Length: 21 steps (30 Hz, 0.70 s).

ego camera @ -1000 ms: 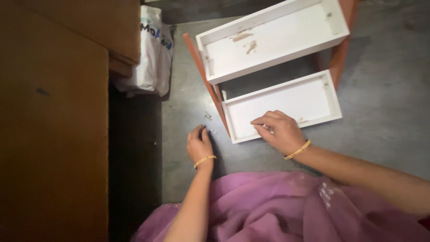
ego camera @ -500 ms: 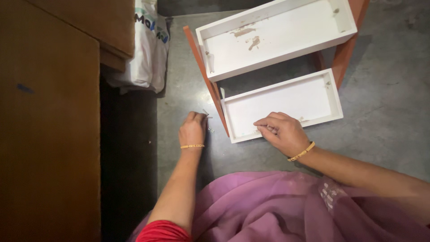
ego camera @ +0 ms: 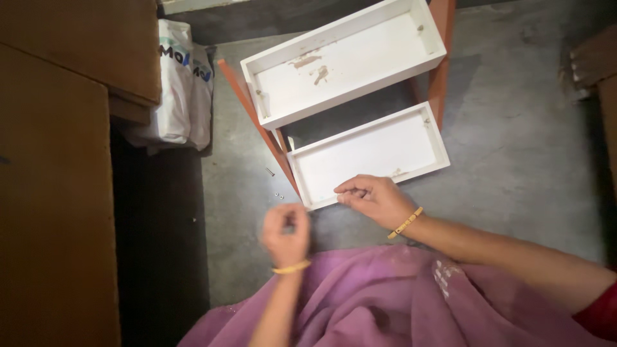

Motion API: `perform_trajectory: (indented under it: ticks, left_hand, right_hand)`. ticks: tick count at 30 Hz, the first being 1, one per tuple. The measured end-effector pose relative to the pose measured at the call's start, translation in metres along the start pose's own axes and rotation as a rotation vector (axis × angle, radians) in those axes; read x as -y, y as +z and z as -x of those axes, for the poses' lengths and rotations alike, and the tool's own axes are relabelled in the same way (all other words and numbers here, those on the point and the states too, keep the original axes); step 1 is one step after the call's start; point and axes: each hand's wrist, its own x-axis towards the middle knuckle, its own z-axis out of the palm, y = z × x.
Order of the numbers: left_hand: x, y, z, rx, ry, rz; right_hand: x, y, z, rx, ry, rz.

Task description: The person assembles a two-tier white drawer unit by hand. They insert screws into pre-drilled holes on the drawer sides and align the drawers with the wooden frame, securing them in place.

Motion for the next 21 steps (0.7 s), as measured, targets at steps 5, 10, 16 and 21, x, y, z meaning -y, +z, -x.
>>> perform_trajectory:
  ticks: [5, 10, 16, 21]
  left_hand:
    - [-0.07, 0.053, 0.017, 0.122, -0.086, 0.215]
    - [-0.102, 0.095, 0.008, 0.255, -0.042, 0.199]
    - [-0.117, 0.138, 0.003, 0.518, 0.274, -0.161]
    - [-0.125, 0.181, -0.003, 0.711, 0.297, -0.313]
  right_hand:
    - [-0.017, -0.008, 0.007, 0.007, 0.086, -0.404]
    - [-0.031, -0.068, 0.022, -0.213, 0.188, -0.474]
    - [-0.059, -0.167, 0.015, -0.506, 0.131, -0.349]
    - [-0.08, -0.198, 0.0, -0.523, 0.017, 0.04]
